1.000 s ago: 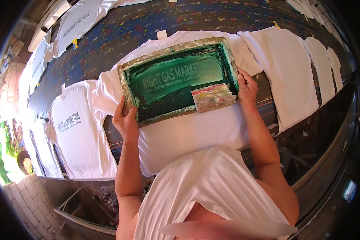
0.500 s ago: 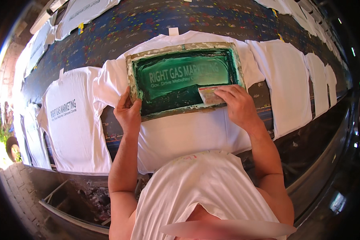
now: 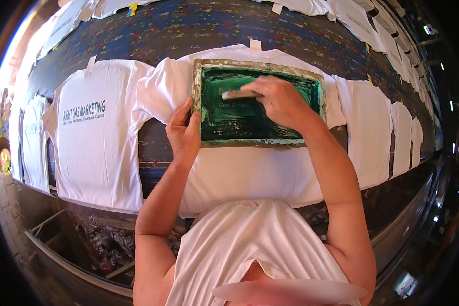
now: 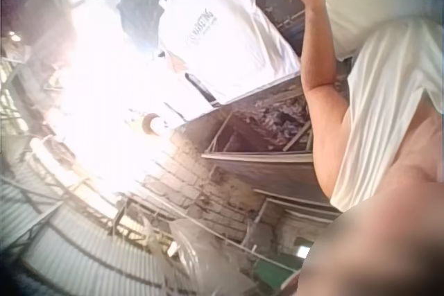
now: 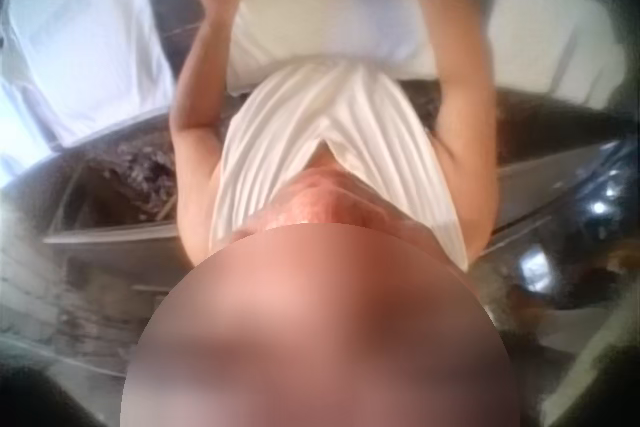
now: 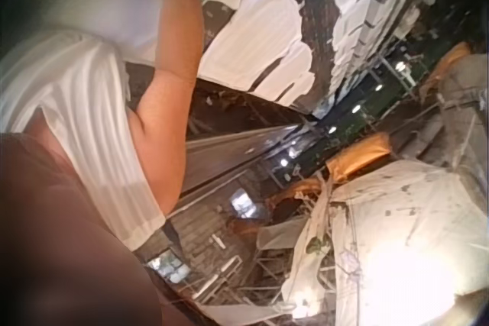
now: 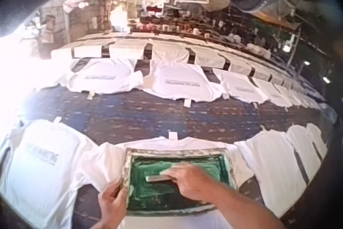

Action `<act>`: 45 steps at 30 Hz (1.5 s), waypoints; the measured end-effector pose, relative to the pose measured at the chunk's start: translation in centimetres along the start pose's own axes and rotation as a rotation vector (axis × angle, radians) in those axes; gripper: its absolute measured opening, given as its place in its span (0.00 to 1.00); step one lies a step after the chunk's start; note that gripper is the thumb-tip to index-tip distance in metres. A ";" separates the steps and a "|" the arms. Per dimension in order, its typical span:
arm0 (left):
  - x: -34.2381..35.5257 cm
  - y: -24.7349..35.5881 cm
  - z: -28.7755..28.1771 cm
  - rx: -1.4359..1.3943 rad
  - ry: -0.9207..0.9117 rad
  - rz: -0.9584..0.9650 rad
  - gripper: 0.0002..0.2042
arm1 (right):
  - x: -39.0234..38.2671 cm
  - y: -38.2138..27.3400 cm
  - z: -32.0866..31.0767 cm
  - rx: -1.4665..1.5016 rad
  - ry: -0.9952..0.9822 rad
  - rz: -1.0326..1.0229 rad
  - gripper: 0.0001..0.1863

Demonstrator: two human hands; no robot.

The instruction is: The person uses a squeegee to spread green ink across a screen printing frame and presses the frame onto white t-shirts laid out on a table. The person repeats the inking and pressing steps on several shirts in sequence.

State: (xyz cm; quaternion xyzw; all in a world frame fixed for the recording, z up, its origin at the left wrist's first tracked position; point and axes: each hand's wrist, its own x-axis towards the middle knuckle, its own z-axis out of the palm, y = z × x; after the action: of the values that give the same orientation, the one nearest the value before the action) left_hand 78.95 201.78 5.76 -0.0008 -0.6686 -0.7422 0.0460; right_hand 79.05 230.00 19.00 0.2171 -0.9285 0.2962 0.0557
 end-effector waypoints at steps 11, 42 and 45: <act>-0.2 0.4 0.3 0.095 -0.014 0.083 0.21 | -0.9 -0.8 4.3 -0.241 0.078 -0.074 0.29; -0.3 1.4 -0.7 0.164 -0.033 0.021 0.22 | -11.6 5.7 -6.5 -0.053 -0.075 0.074 0.23; -0.3 1.6 -0.8 0.172 -0.035 0.014 0.23 | -9.0 9.8 -8.0 -0.116 0.019 0.088 0.22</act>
State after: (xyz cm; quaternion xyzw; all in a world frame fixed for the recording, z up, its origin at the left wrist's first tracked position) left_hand 79.43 200.85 7.22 -0.0145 -0.7307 -0.6814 0.0396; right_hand 82.65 245.11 18.30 0.1698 -0.9521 0.2460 0.0642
